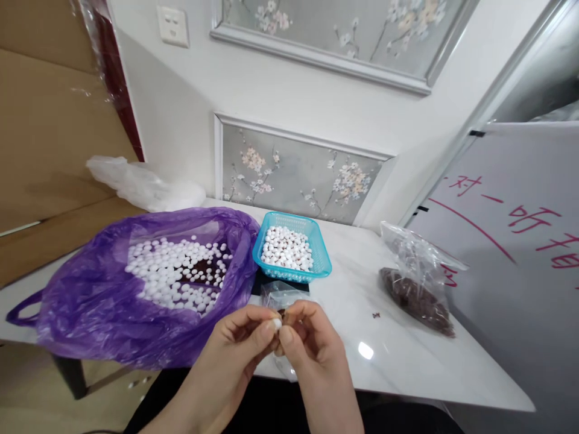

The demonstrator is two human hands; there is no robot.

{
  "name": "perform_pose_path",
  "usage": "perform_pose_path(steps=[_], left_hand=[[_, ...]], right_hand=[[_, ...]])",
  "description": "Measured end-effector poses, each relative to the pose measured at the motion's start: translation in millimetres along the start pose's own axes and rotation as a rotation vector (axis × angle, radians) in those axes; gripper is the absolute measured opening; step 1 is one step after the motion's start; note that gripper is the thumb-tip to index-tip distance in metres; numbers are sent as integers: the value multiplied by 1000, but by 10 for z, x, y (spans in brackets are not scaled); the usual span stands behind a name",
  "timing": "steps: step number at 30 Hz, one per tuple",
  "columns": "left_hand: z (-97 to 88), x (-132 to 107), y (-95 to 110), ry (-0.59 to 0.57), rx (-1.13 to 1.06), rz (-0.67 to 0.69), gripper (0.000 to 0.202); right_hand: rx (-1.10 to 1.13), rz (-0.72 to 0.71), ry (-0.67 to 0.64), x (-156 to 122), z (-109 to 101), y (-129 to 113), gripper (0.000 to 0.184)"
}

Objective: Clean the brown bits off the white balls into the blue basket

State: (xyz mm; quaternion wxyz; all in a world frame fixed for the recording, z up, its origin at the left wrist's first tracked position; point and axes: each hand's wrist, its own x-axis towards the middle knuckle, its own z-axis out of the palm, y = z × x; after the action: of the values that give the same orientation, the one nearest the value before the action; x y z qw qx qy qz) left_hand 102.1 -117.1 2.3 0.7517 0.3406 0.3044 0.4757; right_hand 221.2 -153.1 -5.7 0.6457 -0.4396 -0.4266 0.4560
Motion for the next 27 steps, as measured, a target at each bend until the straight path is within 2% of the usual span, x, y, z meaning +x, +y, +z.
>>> perform_pose_path(steps=[3,6,9,16,22,27], left_hand=[[-11,6,39,29,-97,-62,12],[-26,0,83,61,-106,-102,15],[-48,-8,105,48,-75,-78,21],[-89,-7,60,66,187,102,19],[-68,-38,38,119,365,362,13],[-28,-51,49,103,395,440,7]], right_hand=[[44,-20,-20,-11,-47,-9,17],[-54,-58,17,-35,-125,-11,17],[-142,-52,27,-54,-185,-9,19],[-164,-72,46,-84,-165,6,20],[-182,-78,50,-75,-140,-7,23],[-202,-88,46,-74,-141,-8,24]])
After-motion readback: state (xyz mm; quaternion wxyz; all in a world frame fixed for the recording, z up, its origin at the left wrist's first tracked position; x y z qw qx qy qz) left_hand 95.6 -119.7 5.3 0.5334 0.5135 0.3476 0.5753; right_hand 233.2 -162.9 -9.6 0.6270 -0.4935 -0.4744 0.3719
